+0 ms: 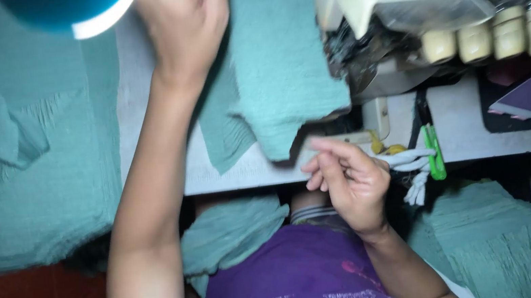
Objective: Using an industrial overlock sewing machine to finish the edges of multiple light green textured fabric pieces.
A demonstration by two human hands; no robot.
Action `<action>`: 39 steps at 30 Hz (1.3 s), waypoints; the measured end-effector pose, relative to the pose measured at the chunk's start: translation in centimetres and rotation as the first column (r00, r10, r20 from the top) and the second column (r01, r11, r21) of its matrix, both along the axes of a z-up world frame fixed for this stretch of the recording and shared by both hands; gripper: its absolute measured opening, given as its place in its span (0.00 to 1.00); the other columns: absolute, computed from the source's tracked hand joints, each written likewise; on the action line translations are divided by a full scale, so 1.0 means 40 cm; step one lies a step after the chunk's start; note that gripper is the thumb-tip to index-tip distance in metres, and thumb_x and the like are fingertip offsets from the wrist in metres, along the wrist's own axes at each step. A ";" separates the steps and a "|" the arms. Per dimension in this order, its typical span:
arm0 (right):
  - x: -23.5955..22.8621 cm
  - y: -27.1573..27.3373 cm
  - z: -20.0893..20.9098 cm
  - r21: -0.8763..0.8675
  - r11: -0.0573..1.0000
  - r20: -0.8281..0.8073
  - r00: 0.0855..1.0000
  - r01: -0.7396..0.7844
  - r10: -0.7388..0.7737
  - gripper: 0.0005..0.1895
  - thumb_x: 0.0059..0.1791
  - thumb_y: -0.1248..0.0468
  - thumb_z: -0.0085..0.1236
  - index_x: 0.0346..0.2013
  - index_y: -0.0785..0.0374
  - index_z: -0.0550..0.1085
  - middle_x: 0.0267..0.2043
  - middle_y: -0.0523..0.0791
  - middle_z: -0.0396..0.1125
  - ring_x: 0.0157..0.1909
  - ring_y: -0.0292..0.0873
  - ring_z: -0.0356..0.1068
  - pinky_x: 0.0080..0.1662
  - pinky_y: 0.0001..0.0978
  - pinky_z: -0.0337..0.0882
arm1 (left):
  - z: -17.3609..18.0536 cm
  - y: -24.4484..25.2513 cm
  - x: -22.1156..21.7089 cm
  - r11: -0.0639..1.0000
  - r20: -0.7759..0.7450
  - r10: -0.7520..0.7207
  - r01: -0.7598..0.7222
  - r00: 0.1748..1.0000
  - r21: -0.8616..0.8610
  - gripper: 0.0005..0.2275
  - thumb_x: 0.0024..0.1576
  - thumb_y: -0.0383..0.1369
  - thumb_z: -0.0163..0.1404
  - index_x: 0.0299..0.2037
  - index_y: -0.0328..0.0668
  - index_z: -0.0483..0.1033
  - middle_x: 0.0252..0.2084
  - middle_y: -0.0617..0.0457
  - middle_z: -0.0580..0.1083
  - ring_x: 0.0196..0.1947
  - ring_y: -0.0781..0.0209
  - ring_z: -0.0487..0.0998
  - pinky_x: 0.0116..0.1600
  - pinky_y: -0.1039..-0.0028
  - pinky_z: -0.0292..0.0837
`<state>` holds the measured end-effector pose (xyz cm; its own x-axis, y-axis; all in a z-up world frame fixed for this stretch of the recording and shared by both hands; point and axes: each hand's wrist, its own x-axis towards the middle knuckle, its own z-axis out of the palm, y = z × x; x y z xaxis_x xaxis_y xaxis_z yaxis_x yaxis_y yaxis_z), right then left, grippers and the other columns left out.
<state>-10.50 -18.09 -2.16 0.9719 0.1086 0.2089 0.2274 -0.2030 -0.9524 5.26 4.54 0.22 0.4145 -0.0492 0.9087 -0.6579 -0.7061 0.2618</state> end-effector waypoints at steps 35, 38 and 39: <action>-0.129 0.104 -0.217 -0.311 0.554 0.067 0.564 -0.772 0.823 0.11 0.51 0.56 0.52 0.37 0.60 0.74 0.32 0.46 0.69 0.40 0.49 0.68 0.48 0.42 0.63 | -0.277 0.038 -0.808 0.978 -0.896 -0.204 0.050 0.395 -0.201 0.02 0.57 0.29 0.50 0.34 0.42 0.73 0.29 0.48 0.76 0.33 0.43 0.79 0.40 0.58 0.73; -0.094 0.046 -0.220 -0.294 0.487 0.027 0.502 -0.822 0.864 0.10 0.50 0.54 0.55 0.31 0.56 0.75 0.27 0.41 0.69 0.36 0.45 0.69 0.49 0.42 0.63 | -0.207 0.048 -0.786 0.973 -0.922 -0.229 0.044 0.312 -0.227 0.01 0.57 0.29 0.49 0.35 0.43 0.73 0.27 0.48 0.77 0.31 0.45 0.80 0.37 0.60 0.75; -0.082 0.024 -0.225 -0.295 0.496 0.027 0.512 -0.817 0.859 0.10 0.50 0.54 0.55 0.31 0.56 0.75 0.27 0.41 0.69 0.36 0.45 0.69 0.49 0.42 0.63 | -0.202 0.062 -0.781 0.972 -0.921 -0.233 0.055 0.311 -0.228 0.01 0.57 0.29 0.49 0.35 0.43 0.73 0.27 0.48 0.77 0.31 0.45 0.80 0.37 0.60 0.75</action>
<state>-13.79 -17.11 -11.18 0.3526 0.9154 0.1940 0.5367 -0.0280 -0.8433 -25.96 7.02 -7.85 0.9885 -0.1257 -0.0840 0.0051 -0.5276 0.8495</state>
